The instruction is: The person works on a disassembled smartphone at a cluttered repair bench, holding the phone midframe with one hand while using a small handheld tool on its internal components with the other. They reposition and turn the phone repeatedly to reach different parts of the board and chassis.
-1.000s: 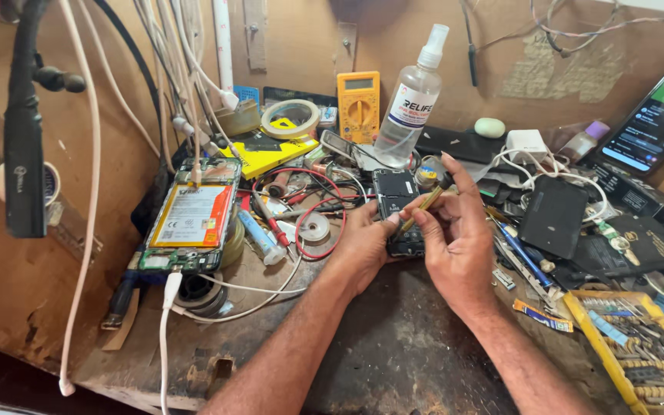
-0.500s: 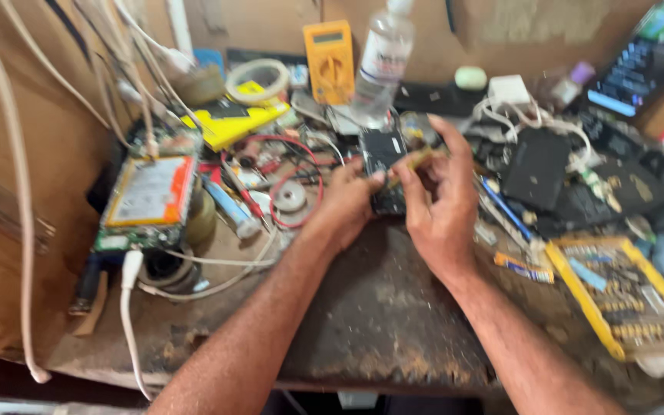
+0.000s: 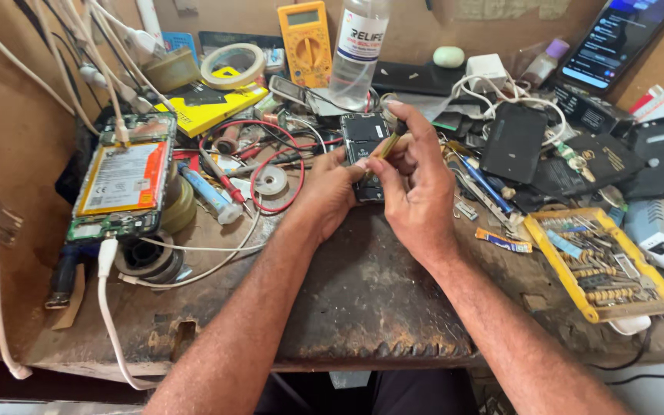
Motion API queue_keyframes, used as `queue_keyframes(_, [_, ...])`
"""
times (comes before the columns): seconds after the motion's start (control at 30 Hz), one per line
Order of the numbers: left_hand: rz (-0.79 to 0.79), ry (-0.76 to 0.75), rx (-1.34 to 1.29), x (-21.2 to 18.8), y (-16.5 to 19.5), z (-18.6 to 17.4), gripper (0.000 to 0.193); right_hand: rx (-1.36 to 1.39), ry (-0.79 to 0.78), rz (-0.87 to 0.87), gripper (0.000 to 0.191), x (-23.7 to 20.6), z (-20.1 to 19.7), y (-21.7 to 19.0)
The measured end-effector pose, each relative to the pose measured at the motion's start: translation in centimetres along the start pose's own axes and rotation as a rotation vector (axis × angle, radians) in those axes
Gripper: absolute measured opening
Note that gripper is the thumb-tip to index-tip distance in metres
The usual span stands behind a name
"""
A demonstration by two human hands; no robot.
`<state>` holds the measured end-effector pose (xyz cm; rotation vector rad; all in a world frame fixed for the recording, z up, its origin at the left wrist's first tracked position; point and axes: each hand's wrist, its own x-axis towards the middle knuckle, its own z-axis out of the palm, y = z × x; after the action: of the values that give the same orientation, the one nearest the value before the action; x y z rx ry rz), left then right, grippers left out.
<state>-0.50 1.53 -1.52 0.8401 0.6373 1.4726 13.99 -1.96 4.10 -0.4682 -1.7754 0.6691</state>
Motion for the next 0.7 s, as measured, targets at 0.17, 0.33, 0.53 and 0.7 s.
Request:
queue_keyframes(0.17, [-0.027,0.002,-0.039,0.00,0.25,0.28,0.028,-0.070,-0.076,-0.097,0.067,0.19,-0.20,-0.11])
queue_keyframes(0.33, [-0.031,-0.005,-0.032,0.11,0.14,0.27,0.025,-0.126,0.001,-0.099,0.061,0.30,-0.09,0.42])
queue_keyframes(0.53, [-0.012,-0.008,0.007,0.11,0.01,0.03,0.027,-0.033,-0.067,-0.083,0.061,-0.12,-0.33,-0.01])
queue_keyframes(0.7, [-0.009,0.020,0.047,-0.04,0.02,0.10,0.025,-0.195,0.009,-0.120,0.060,0.28,0.14,-0.23])
